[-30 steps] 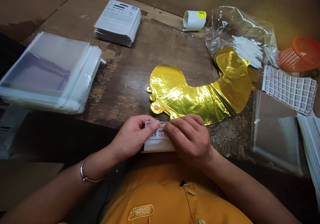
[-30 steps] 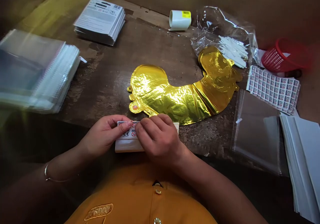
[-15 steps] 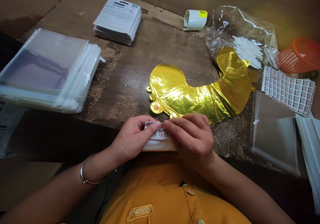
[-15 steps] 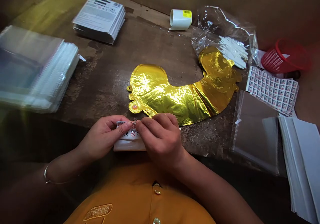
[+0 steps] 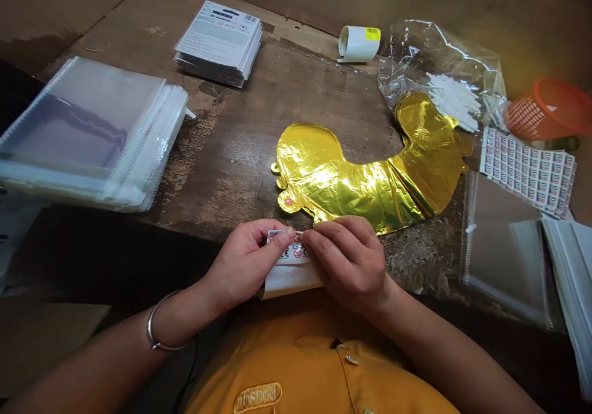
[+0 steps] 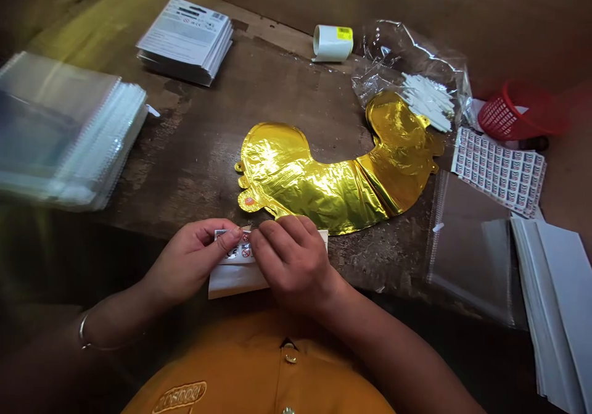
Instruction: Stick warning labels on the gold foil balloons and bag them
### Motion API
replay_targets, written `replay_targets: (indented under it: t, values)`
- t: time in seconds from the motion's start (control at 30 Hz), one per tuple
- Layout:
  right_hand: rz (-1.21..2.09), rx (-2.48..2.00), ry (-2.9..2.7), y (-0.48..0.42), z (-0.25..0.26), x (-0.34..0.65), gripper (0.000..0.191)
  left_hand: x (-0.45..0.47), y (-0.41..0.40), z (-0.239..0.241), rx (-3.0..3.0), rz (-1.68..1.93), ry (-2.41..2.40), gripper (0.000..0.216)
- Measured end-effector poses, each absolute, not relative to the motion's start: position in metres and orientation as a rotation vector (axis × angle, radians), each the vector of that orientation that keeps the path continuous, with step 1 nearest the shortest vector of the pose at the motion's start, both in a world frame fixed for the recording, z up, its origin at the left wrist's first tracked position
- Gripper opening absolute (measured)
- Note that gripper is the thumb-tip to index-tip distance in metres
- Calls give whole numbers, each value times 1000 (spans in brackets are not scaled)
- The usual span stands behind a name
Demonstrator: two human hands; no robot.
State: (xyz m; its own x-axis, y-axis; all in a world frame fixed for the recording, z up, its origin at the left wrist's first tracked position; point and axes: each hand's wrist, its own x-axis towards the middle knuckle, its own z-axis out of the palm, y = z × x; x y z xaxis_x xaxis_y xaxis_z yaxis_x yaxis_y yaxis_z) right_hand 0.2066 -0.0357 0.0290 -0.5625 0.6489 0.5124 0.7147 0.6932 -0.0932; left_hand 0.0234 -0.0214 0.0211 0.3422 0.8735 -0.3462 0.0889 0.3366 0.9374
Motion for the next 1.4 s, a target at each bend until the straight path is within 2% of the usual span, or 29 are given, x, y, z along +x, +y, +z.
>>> replay_targets:
  t: [0.4,0.5,0.6,0.73,0.87,0.97,1.03,1.13,1.4]
  values:
    - [-240,-810,-2401,-30,24,216,15,28,-22,8,621,629,951,41]
    - [-182,-773,-2416,-32,26,214,15,28,-21,8,553,640,964,43]
    - [1,-994,-2253,-34,35,209,12,26,-21,9,604,611,952,38]
    - [310,-1329,-1899,-24,50,212,7,18,-22,18,890,534,1022,24]
    - [363,-1508,-1522,2,46,227,5,7,-16,29,1645,576,1013,13]
    - [543,-1531,-1576,17,31,225,8,2,-2,26,2224,591,897,14]
    - [540,-1579,-1691,22,22,218,9,3,9,19,2455,546,873,16]
    - [415,-1619,-1763,26,13,207,11,4,19,5,2562,447,832,18]
    - [400,-1655,-1756,25,3,202,13,2,17,-5,2574,482,783,17]
